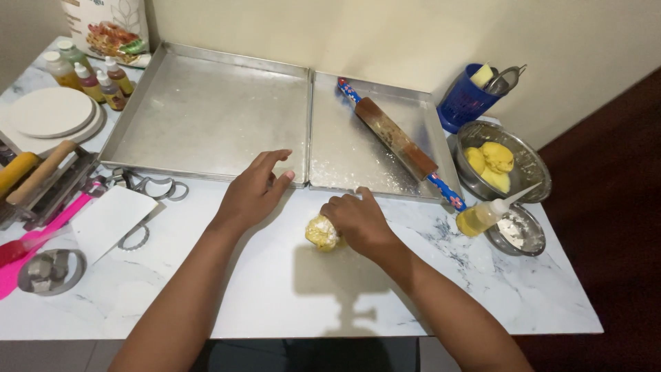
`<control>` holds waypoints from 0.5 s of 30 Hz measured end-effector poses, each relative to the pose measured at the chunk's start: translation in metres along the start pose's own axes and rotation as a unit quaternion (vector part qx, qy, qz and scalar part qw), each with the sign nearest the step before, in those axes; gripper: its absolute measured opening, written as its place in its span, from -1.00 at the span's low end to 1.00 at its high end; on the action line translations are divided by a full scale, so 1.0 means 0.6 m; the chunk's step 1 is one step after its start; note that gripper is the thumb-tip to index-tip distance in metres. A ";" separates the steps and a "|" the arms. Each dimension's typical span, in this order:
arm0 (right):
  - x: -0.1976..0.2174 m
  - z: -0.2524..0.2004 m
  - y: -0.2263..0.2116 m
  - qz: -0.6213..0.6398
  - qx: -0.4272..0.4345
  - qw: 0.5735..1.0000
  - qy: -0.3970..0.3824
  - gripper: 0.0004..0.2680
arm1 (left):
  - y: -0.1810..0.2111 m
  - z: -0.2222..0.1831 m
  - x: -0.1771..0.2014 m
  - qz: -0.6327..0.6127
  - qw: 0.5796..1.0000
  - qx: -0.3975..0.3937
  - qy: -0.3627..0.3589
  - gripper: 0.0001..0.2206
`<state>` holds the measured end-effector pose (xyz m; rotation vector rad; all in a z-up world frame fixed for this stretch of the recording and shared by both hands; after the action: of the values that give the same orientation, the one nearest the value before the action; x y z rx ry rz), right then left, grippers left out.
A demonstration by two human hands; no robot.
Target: Kneading a small portion of yellow dough on a countertop.
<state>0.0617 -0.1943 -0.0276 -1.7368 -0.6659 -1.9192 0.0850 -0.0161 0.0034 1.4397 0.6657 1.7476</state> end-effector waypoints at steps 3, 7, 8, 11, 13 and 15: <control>0.013 -0.001 -0.012 -0.024 0.004 1.000 0.008 -0.83 | -0.006 0.000 0.001 -0.008 1.000 -0.022 0.015 -0.58; 0.014 -0.008 -0.013 -0.029 0.002 0.999 0.024 -0.85 | -0.013 0.001 0.001 -0.002 1.000 0.003 0.003 -0.58; 0.014 -0.008 -0.010 -0.016 -0.003 1.000 0.024 -0.83 | -0.012 0.000 0.002 -0.002 1.000 -0.005 0.008 -0.58; 0.000 -0.007 0.009 0.024 -0.013 0.999 -0.016 -0.76 | -0.012 -0.004 0.002 0.000 1.000 -0.008 0.013 -0.58; -0.004 0.001 0.023 0.051 -0.021 0.997 -0.050 -0.71 | -0.011 0.001 0.005 0.004 1.000 -0.009 0.012 -0.57; -0.015 0.005 0.027 0.101 -0.035 0.986 -0.126 -0.65 | -0.010 0.000 0.004 0.010 1.000 -0.012 0.008 -0.57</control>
<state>0.0752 -0.2048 -0.0353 -2.0297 -0.4921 -1.6202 0.0864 -0.0109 -0.0002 1.4234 0.6387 1.7787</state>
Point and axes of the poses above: each hand's wrist, its own z-axis towards the middle knuckle, its own x-axis out of the back of the hand, y = z × x, the point moved 8 cm from there along z, towards the middle knuckle, and after that the axes turned 3 degrees about y, right-handed, at the moved point
